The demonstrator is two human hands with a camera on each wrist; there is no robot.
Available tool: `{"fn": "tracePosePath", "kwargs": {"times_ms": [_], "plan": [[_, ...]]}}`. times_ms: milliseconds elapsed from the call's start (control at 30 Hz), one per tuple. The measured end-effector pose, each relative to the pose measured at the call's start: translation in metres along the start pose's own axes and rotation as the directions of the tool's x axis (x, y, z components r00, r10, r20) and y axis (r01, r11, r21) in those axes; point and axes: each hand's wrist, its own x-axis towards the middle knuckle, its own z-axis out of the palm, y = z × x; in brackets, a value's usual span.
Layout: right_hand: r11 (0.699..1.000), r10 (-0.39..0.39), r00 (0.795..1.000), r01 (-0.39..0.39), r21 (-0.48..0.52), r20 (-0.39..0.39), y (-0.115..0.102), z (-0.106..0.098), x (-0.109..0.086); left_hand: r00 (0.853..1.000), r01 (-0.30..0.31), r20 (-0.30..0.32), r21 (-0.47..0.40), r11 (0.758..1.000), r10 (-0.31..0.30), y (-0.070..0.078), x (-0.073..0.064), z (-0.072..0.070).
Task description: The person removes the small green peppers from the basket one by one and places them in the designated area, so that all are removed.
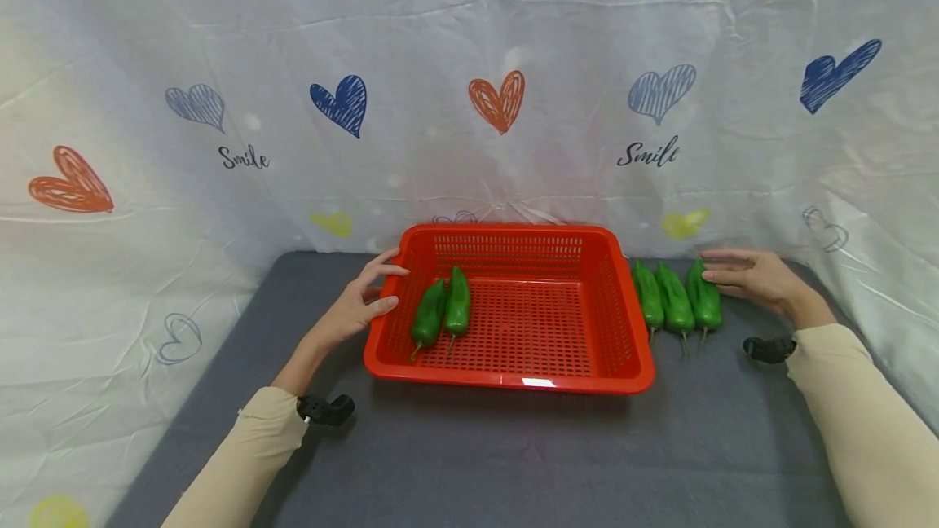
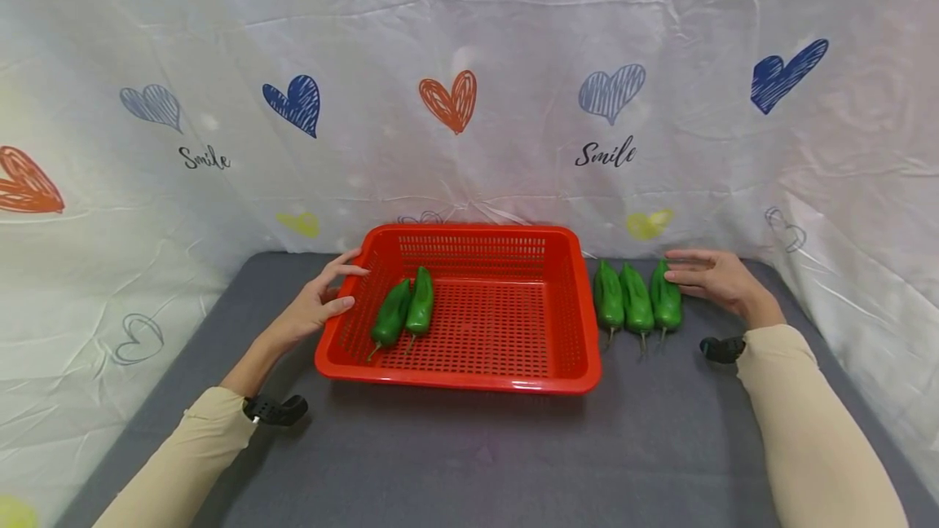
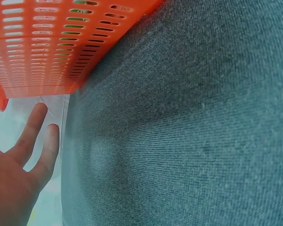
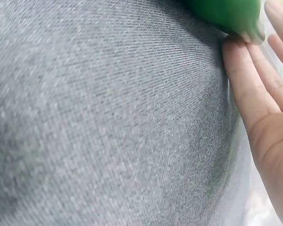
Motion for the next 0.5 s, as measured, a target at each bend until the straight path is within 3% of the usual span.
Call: {"fn": "tracePosePath", "kwargs": {"times_ms": [300, 500], "plan": [[1.000, -0.003, 1.000, 0.003, -0.004, 0.006, -0.004, -0.002, -0.008, 1.000, 0.002, -0.001, 0.000, 1.000, -0.002, 0.001, 0.000, 0.001], [0.999, -0.050, 0.999, 0.050, -0.013, -0.020, -0.011, -0.001, -0.017, 1.000, 0.010, -0.004, 0.001, 1.000, -0.010, 0.000, -0.001, 0.001]]}}
